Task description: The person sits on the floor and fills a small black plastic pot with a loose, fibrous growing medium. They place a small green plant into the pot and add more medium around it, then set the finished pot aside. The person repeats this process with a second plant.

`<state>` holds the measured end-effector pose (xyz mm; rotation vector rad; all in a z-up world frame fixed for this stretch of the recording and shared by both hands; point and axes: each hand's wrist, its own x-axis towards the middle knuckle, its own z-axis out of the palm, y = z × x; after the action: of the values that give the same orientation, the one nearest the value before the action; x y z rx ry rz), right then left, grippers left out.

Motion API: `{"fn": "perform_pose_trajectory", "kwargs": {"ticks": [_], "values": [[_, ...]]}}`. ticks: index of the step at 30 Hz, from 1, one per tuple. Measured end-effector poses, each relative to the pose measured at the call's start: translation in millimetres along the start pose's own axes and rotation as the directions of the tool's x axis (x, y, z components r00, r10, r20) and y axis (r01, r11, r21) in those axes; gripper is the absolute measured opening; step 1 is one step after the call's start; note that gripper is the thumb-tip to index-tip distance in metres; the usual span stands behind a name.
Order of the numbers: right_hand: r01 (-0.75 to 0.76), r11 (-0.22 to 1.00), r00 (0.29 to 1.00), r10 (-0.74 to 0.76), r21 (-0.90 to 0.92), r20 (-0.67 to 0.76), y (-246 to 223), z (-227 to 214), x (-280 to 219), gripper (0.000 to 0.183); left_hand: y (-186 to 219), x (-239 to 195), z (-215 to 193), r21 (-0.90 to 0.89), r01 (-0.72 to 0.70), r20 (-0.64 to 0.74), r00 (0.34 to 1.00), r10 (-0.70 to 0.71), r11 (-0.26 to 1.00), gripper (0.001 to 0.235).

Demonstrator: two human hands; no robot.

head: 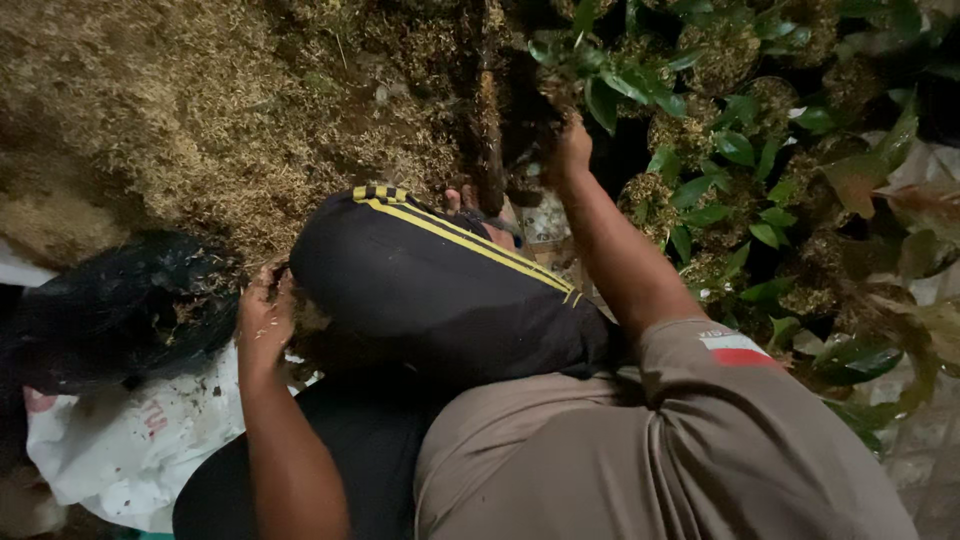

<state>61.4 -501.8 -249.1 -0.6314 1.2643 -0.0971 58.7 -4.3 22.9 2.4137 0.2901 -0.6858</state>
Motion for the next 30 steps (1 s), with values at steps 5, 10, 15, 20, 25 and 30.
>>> {"fn": "perform_pose_trajectory", "kwargs": {"ticks": [5, 10, 15, 20, 25, 30], "values": [[-0.012, 0.999, 1.000, 0.013, 0.043, -0.021, 29, -52, -1, 0.051, 4, -3, -3, -0.047, 0.074, 0.043, 0.996, -0.072, 0.996, 0.041], [0.045, 0.999, 0.978, -0.049, -0.026, -0.202, 16, -89, -20, 0.052, 12, -2, -5, 0.019, -0.172, -0.094, 0.980, 0.173, 0.985, 0.040], [0.057, 0.992, 0.975, -0.079, -0.111, -0.207, 18, -70, -44, 0.053, 20, -10, -8, -0.029, -0.011, -0.031, 0.999, 0.011, 1.000, 0.039], [0.376, 0.681, 0.919, -0.183, -0.629, 0.350, 58, -10, -34, 0.051, 22, -15, -10, -0.018, 0.059, -0.042, 0.997, -0.060, 0.998, 0.042], [0.685, -0.330, 0.420, -0.549, -0.649, 0.723, 24, 47, 42, 0.065, 10, -15, -7, 0.083, 0.006, -0.118, 0.993, 0.004, 0.997, 0.046], [0.443, -0.593, 0.682, -0.263, -0.672, 0.682, -21, 61, 75, 0.043, -11, -5, 1, -0.094, 0.296, 0.066, 0.955, -0.290, 0.951, 0.055]]}}
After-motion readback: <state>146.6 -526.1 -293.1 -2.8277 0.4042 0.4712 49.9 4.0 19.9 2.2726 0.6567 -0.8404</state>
